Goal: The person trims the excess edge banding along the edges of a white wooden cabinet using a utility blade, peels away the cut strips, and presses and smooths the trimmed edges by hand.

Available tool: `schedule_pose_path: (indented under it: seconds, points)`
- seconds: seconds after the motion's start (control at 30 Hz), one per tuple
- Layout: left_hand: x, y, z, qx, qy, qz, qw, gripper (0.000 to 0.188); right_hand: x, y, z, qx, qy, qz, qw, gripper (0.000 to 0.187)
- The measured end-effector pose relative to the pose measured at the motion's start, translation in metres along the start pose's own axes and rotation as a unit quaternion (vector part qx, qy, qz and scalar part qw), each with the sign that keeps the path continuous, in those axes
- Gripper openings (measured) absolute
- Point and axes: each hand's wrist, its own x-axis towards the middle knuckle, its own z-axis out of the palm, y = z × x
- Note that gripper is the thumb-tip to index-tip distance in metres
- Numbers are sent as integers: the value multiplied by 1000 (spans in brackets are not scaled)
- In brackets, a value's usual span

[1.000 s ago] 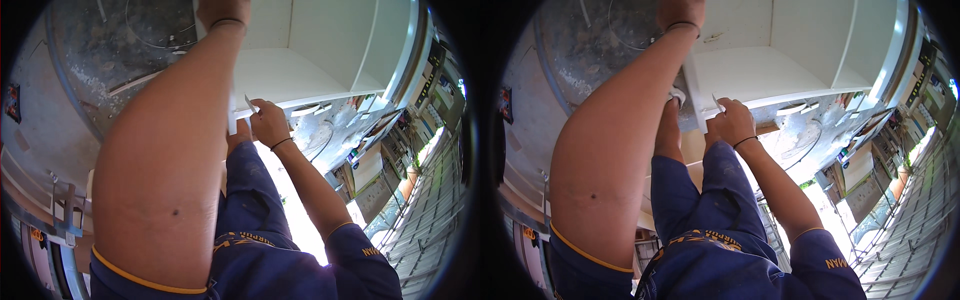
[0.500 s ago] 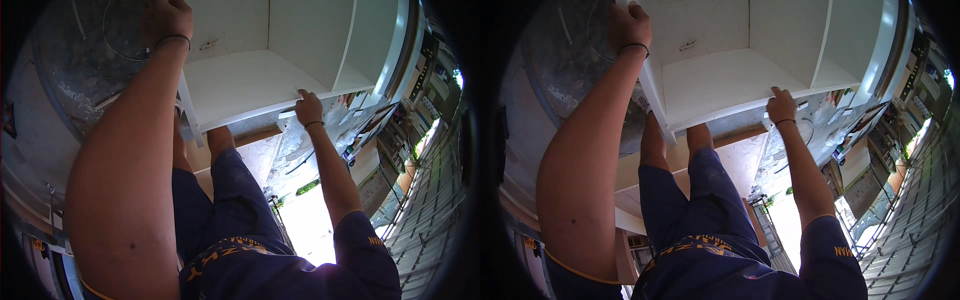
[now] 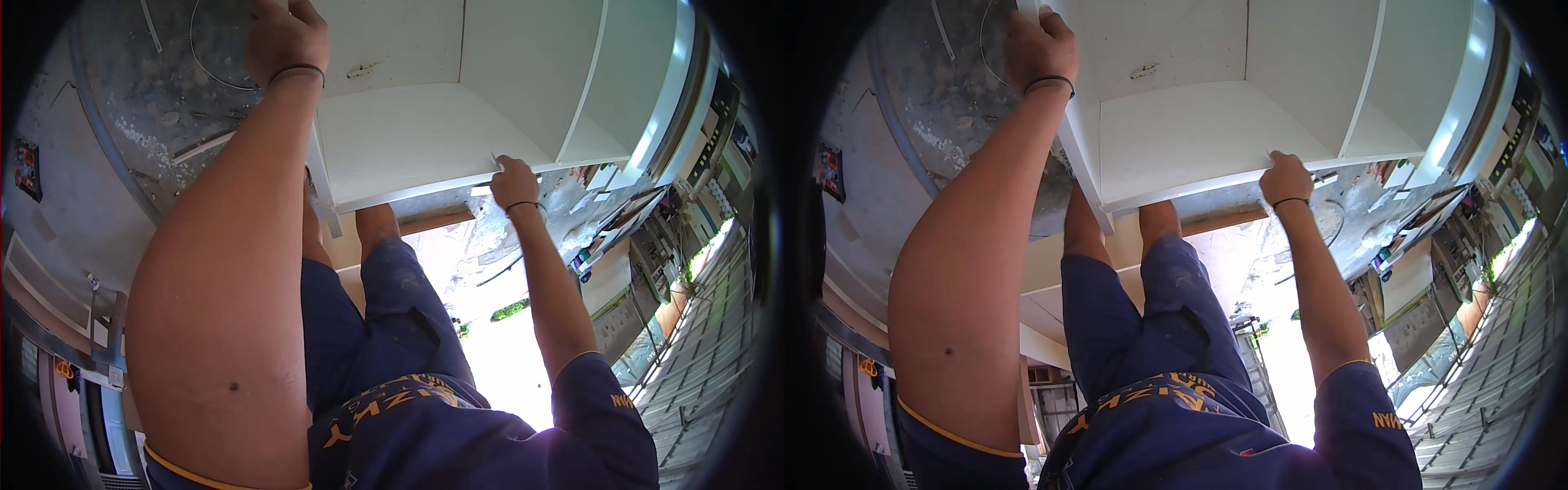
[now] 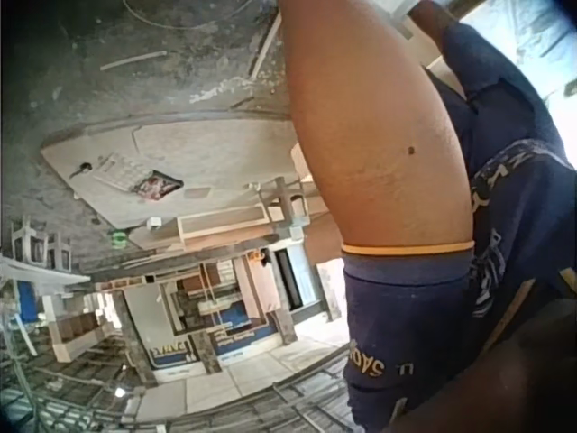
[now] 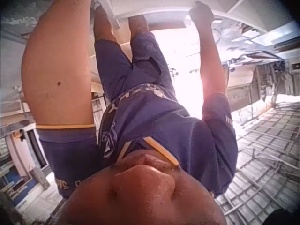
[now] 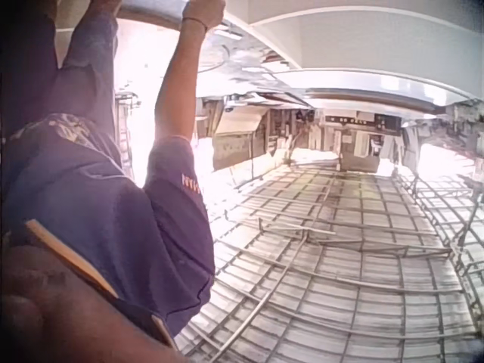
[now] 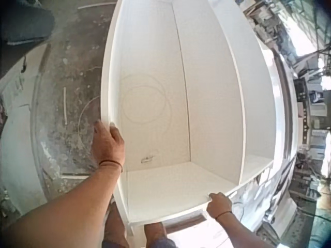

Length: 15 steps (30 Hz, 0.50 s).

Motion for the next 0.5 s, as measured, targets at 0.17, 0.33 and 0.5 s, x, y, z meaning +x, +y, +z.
schedule_pose_path:
  seconds: [0.17,0.33,0.5]
  points:
    - [-5,-10,8,-4,28,19,999,36,-66,-136,22,44,-99,-139,984,32]
    - [-3,-4,-1,-19,-6,-13,1000,36,-16,-54,42,192,23,-132,972,29]
    - [-6,-3,8,-4,20,13,1000,37,0,3,15,7,37,-24,999,28]
